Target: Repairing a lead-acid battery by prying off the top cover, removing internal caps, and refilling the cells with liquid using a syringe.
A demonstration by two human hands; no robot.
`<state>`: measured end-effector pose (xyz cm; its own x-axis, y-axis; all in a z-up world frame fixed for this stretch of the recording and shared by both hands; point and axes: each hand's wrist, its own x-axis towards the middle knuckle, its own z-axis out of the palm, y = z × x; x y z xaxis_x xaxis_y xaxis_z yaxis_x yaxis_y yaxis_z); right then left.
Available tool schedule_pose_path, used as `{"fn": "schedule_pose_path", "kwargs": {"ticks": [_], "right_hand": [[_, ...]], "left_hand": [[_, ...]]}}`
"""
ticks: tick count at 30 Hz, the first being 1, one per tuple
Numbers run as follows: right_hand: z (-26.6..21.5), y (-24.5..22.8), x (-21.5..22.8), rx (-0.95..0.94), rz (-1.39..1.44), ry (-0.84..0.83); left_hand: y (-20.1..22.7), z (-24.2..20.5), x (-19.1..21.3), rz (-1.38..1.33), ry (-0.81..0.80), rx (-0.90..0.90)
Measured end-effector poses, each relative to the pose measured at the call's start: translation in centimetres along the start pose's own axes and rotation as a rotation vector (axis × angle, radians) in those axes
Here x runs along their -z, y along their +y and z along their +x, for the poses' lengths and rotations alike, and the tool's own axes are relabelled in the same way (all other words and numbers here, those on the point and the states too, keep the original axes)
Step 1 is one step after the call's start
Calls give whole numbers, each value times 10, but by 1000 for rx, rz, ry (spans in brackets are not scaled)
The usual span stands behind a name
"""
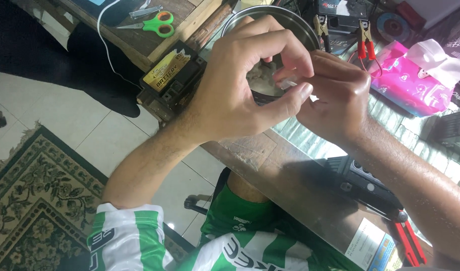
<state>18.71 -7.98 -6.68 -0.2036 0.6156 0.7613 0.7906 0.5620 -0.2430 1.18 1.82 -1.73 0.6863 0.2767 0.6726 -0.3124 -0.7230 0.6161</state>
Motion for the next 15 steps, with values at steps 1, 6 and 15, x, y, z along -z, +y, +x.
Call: {"fn": "schedule_pose_path", "kwargs": {"ticks": [1, 6, 15], "right_hand": [[1, -1, 0, 1, 1, -1], [1, -3, 1, 15, 9, 1], [2, -13, 0, -13, -22, 13]], "left_hand": [[-2, 0, 0, 0, 1, 0], [-8, -3, -4, 7, -13, -28], [-3, -6, -1, -4, 20, 43]]}}
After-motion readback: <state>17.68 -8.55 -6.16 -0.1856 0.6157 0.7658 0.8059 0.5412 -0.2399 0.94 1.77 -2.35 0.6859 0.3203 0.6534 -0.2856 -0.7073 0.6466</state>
